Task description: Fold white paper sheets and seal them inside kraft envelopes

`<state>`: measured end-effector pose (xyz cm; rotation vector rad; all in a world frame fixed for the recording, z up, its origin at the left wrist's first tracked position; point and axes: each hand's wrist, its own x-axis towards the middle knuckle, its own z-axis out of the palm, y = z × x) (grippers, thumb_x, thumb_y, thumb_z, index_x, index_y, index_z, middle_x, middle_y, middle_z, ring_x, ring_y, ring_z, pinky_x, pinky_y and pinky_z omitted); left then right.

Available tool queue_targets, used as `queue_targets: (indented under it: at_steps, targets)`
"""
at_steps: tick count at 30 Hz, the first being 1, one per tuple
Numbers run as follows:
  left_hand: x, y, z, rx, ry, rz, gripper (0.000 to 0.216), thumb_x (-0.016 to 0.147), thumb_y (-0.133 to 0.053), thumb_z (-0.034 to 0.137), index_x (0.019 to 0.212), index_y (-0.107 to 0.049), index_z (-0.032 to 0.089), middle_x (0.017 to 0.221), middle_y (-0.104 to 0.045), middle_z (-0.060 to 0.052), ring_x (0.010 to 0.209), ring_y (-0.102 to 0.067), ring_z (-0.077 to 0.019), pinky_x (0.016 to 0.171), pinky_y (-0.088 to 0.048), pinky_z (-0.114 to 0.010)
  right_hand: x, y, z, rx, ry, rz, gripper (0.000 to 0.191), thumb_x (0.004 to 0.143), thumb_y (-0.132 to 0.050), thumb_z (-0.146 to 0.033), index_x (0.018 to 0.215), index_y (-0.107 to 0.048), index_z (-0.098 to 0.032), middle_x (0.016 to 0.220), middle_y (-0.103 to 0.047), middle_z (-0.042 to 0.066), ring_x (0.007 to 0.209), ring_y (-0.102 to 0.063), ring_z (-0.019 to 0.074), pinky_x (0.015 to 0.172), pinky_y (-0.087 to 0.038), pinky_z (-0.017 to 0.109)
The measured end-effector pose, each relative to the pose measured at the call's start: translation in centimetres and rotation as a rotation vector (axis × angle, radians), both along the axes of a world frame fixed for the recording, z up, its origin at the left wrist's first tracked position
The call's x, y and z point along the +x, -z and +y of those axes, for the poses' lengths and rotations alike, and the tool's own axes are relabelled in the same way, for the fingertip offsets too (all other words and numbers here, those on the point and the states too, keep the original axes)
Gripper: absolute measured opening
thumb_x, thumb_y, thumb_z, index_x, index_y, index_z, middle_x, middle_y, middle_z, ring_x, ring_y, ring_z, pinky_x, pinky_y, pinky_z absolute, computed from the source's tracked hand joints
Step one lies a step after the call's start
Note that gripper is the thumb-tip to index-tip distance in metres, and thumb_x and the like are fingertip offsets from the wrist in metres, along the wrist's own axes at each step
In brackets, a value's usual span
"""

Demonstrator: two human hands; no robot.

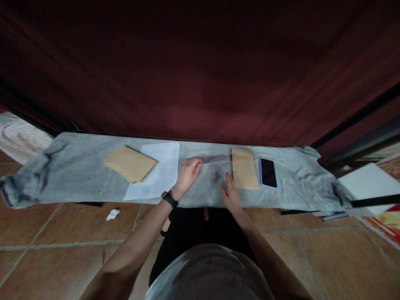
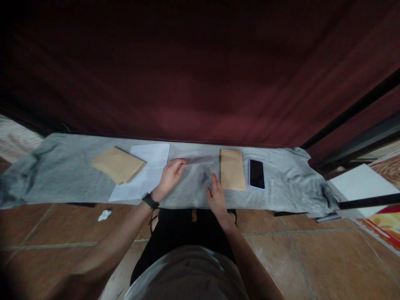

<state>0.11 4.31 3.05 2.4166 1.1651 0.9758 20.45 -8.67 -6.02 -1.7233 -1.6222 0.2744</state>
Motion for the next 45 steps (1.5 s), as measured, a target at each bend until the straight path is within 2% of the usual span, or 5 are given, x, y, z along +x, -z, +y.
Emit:
queue_targets:
  at_steps: [12, 19, 32, 42, 45]
  targets:
    - [-3.7, 8.0, -6.1, -0.028, 0.227, 0.294, 0.049, 0.089, -0.041, -0.002, 0.130, -0.059, 0.018, 0.139, -0.063, -0.009, 0.134, -0.054, -0.0184, 0.120, -0.038, -0.044, -2.1, -0.1, -4.4, -0.005, -0.105, -0.099, 0.063, 0.099, -0.038, -0.018, 0.160, -0.023, -0.019, 0.163, -0.034, 0.012, 0.150, -0.033, 0.0239, 0.120, -0.037, 0.049]
    - [-4.1, 8.0, -7.0, 0.007, 0.245, 0.438, 0.062, 0.086, -0.041, -0.002, 0.145, -0.049, 0.016, 0.155, -0.048, -0.012, 0.146, -0.039, -0.0177, 0.123, -0.032, -0.042, -4.7, -0.9, -3.8, -0.059, -0.235, -0.410, 0.056, 0.104, -0.043, -0.030, 0.156, -0.034, -0.013, 0.161, -0.038, 0.013, 0.150, -0.032, 0.0260, 0.123, -0.029, 0.048]
    - [-4.9, 8.0, -7.8, 0.042, 0.194, 0.559, 0.062, 0.088, -0.028, -0.004, 0.144, -0.047, 0.014, 0.153, -0.049, -0.013, 0.144, -0.043, -0.0203, 0.116, -0.041, -0.040, -3.0, 0.0, -5.0, -0.083, -0.020, -0.488, 0.060, 0.104, -0.043, -0.036, 0.155, -0.034, -0.006, 0.157, -0.042, 0.021, 0.147, -0.038, 0.0304, 0.118, -0.035, 0.049]
    - [-3.7, 3.7, -8.9, 0.132, 0.162, 0.390, 0.053, 0.096, -0.041, 0.006, 0.146, -0.047, 0.020, 0.149, -0.054, -0.012, 0.143, -0.045, -0.0227, 0.116, -0.041, -0.042, -5.4, -4.5, -0.8, -0.129, -0.146, -0.251, 0.048, 0.096, -0.045, -0.014, 0.143, -0.054, -0.015, 0.146, -0.057, 0.013, 0.133, -0.056, 0.0238, 0.113, -0.044, 0.039]
    - [-3.4, 3.2, -8.9, 0.036, -0.054, 0.080, 0.058, 0.101, -0.048, 0.023, 0.156, -0.031, 0.023, 0.161, -0.037, -0.013, 0.150, -0.034, -0.0257, 0.120, -0.035, -0.046, -5.2, -5.7, 0.3, -0.105, -0.120, 0.117, 0.042, 0.097, -0.043, -0.016, 0.134, -0.063, -0.021, 0.135, -0.067, 0.008, 0.123, -0.064, 0.0207, 0.108, -0.049, 0.036]
